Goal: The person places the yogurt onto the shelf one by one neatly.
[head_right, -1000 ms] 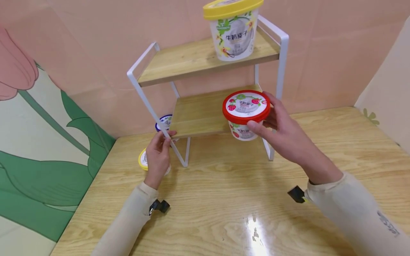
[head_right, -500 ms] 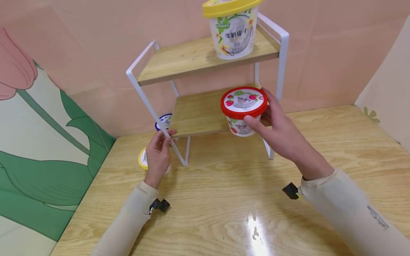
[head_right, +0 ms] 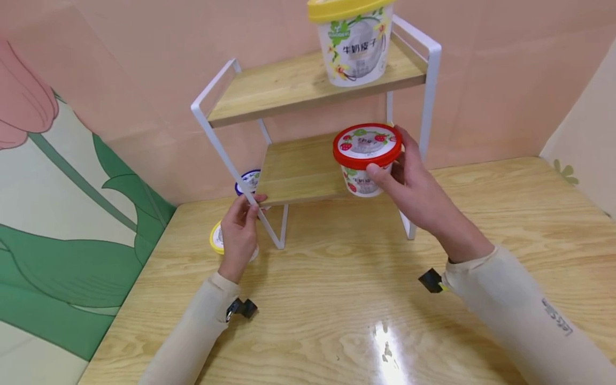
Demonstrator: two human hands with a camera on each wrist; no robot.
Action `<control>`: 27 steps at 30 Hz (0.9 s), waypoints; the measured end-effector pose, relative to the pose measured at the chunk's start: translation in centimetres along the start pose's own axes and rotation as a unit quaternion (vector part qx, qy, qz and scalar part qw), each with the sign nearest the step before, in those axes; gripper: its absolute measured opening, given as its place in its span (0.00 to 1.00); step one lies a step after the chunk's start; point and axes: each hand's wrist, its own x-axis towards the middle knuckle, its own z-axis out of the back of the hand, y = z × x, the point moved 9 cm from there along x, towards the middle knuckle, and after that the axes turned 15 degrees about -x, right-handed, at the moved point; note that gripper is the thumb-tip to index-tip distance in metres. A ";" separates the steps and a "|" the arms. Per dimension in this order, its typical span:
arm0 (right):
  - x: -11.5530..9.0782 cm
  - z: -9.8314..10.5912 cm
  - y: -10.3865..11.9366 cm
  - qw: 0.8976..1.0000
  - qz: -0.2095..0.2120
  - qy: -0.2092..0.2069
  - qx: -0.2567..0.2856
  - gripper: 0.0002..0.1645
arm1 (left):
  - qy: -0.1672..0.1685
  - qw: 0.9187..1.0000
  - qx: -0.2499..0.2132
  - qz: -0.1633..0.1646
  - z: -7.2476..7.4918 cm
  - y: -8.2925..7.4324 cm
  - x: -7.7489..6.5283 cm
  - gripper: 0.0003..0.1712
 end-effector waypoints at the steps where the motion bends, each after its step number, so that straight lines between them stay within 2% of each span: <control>1: 0.0 0.0 0.0 1.000 0.001 0.000 0.001 0.46 | 0.000 1.000 0.000 0.000 0.0 0.0 0.0 0.13; 10: 0.4 -0.1 -0.1 1.000 -0.006 -0.008 -0.006 0.48 | -0.002 1.000 0.002 -0.001 -0.1 0.0 0.0 0.13; 20: 1.1 -0.4 -0.6 0.999 -0.036 -0.007 0.024 0.49 | -0.005 1.000 0.001 0.003 0.0 0.3 -0.1 0.14; 27: 1.3 -0.4 -0.3 0.998 -0.009 -0.013 0.059 0.46 | -0.002 1.000 0.002 -0.004 0.0 0.2 0.0 0.14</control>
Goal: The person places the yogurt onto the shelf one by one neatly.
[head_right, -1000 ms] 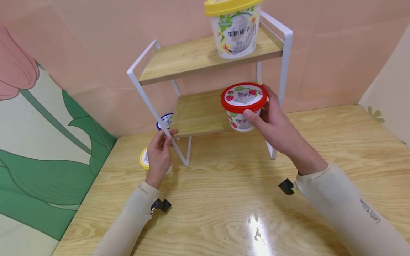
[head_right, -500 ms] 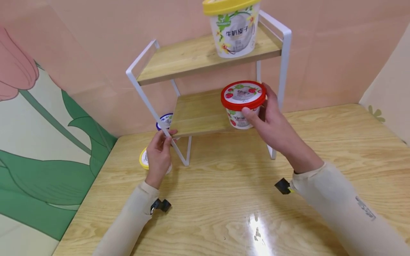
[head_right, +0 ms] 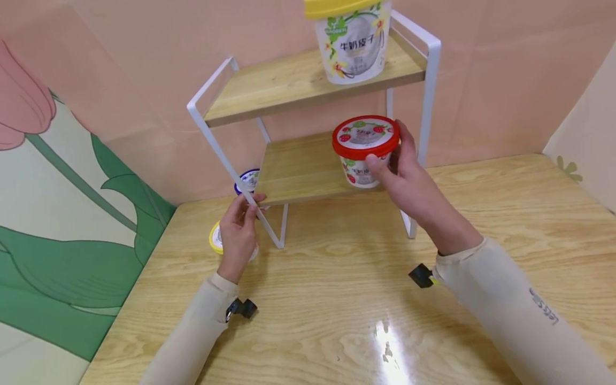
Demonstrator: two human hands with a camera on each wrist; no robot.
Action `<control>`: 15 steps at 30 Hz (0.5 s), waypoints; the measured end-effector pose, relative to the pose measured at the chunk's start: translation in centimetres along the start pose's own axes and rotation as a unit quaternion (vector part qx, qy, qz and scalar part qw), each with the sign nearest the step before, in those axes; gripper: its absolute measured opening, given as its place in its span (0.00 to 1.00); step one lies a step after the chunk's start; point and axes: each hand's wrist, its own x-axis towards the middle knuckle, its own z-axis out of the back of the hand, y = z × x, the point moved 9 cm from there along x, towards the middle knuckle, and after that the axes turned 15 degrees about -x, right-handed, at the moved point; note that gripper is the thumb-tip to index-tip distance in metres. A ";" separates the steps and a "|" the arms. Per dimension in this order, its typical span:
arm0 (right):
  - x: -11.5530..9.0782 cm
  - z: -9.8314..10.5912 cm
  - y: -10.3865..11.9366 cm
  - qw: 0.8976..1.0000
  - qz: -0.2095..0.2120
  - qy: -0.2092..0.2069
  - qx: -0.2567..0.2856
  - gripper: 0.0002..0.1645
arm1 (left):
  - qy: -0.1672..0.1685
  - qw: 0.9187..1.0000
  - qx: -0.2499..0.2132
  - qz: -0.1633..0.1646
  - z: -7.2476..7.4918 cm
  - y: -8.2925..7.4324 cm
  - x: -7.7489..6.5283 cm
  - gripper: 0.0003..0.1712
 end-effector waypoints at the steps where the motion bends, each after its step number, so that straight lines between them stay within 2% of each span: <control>1: 0.0 0.0 0.0 1.000 0.002 0.001 0.003 0.46 | 0.001 1.000 0.000 0.000 0.0 0.0 0.0 0.14; 9: -0.1 -0.1 -0.1 1.000 -0.004 -0.004 0.022 0.46 | 0.000 1.000 -0.001 0.000 0.0 0.1 -0.1 0.14; 15: 0.0 0.1 -0.1 0.997 0.011 -0.009 0.072 0.48 | 0.000 1.000 -0.005 0.010 0.0 0.3 0.1 0.14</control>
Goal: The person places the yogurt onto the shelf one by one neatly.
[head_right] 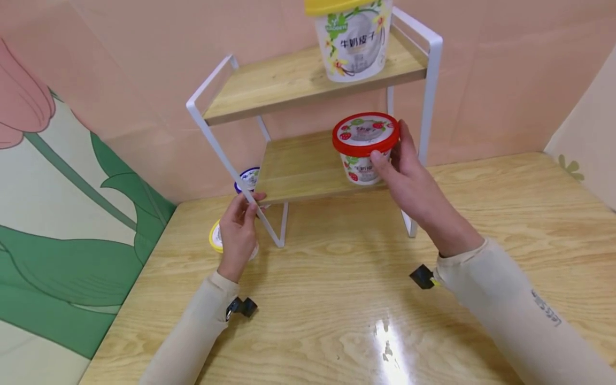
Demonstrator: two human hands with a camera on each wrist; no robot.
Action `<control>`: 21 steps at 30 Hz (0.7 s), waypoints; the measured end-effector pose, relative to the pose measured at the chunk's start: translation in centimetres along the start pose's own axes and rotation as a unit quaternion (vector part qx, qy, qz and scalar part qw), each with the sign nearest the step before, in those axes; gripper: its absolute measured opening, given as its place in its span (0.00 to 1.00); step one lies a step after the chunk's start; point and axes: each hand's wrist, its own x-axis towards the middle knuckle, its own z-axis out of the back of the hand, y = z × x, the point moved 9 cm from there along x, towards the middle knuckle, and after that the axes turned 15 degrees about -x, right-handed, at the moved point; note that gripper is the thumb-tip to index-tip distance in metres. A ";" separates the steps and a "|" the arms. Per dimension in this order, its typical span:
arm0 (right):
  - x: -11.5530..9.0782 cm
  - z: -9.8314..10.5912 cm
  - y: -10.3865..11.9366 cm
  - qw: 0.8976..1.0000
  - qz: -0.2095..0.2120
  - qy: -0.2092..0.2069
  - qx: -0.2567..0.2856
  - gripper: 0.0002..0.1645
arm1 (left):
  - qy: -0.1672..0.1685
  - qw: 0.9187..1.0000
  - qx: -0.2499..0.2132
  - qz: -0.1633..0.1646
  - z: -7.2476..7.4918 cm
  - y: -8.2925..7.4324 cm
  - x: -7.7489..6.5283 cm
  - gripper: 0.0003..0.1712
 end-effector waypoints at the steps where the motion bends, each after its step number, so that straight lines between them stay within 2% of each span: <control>1: 0.0 0.0 0.1 1.000 0.001 0.001 0.003 0.48 | 0.000 1.000 -0.001 0.001 0.0 0.0 0.0 0.14; 4: -0.2 0.0 0.3 1.000 -0.002 0.008 -0.013 0.48 | -0.001 1.000 -0.001 0.004 0.0 0.1 0.1 0.14; 8: -1.1 0.1 0.0 0.997 -0.024 0.023 -0.073 0.47 | -0.004 1.000 0.001 0.006 -0.1 0.0 0.0 0.14; 12: -3.1 0.9 -0.7 0.987 -0.063 0.030 -0.145 0.44 | -0.005 1.000 0.001 0.004 -0.1 0.1 -0.2 0.14; 14: -4.2 1.4 -0.9 0.982 -0.066 0.026 -0.174 0.42 | -0.004 1.000 0.000 0.002 -0.2 0.1 -0.3 0.14; 17: -5.5 2.4 -0.8 0.974 -0.047 0.001 -0.221 0.39 | -0.002 1.000 0.000 -0.003 -0.2 0.0 -0.2 0.14; 21: -6.6 4.2 0.1 0.968 0.000 -0.066 -0.244 0.31 | -0.003 1.000 0.003 -0.013 0.0 -0.2 -0.1 0.13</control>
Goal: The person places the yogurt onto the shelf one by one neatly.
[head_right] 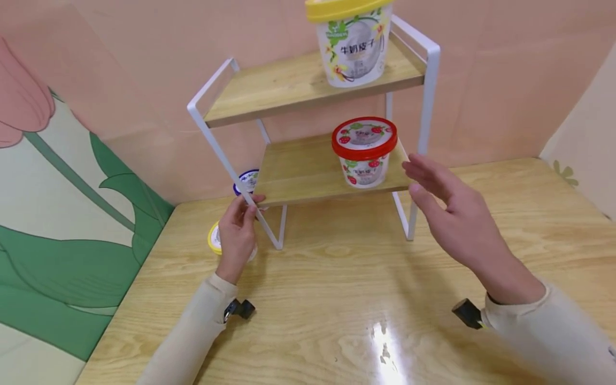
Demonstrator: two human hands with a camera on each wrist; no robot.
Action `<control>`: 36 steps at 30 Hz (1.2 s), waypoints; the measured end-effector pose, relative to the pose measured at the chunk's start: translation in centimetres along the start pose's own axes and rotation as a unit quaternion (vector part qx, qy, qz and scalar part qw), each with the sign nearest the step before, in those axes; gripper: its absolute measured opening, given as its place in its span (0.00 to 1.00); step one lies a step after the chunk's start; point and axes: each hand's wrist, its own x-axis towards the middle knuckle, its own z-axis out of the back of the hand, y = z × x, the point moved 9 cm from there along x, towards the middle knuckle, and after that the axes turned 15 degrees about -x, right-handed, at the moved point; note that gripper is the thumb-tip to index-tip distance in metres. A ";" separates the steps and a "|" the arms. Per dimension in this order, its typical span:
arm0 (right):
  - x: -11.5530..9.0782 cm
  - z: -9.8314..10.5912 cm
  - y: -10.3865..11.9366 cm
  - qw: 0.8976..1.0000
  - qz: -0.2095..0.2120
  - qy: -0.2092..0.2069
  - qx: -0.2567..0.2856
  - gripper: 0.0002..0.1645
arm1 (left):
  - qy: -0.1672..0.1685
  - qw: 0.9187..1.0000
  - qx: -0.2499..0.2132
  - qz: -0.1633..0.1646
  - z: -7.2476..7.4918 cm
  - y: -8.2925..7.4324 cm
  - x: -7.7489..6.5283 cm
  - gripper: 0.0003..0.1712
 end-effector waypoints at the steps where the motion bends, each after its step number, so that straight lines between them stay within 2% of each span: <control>1: -0.1 0.5 -0.1 1.000 0.007 -0.019 0.000 0.29 | 0.000 1.000 0.002 -0.002 0.0 -0.1 0.0 0.13; 3: -0.3 1.3 -0.3 0.999 0.014 -0.042 0.001 0.26 | 0.000 1.000 0.005 -0.002 -0.1 -0.2 0.1 0.14; 6: -0.2 1.8 -0.9 0.998 0.012 -0.052 -0.013 0.24 | -0.003 1.000 0.007 0.006 -0.1 -0.1 -0.1 0.15; 14: 0.5 1.2 -3.9 0.997 -0.051 -0.021 -0.063 0.27 | -0.005 1.000 0.007 0.017 0.0 0.3 -0.2 0.15; 19: 0.7 0.7 -5.3 0.992 -0.063 0.002 -0.105 0.24 | 0.001 1.000 0.013 0.011 0.0 0.0 -0.1 0.15; 24: 1.1 0.4 -5.5 0.991 -0.060 0.001 -0.116 0.22 | 0.003 1.000 0.014 0.005 0.0 -0.2 0.1 0.14; 30: 1.4 0.4 -5.1 0.992 -0.035 -0.018 -0.123 0.17 | 0.001 1.000 0.022 0.007 0.0 -0.4 0.1 0.13; 36: 1.4 0.5 -4.9 0.991 -0.028 -0.026 -0.127 0.17 | 0.003 1.000 0.026 0.006 0.0 -0.4 0.1 0.12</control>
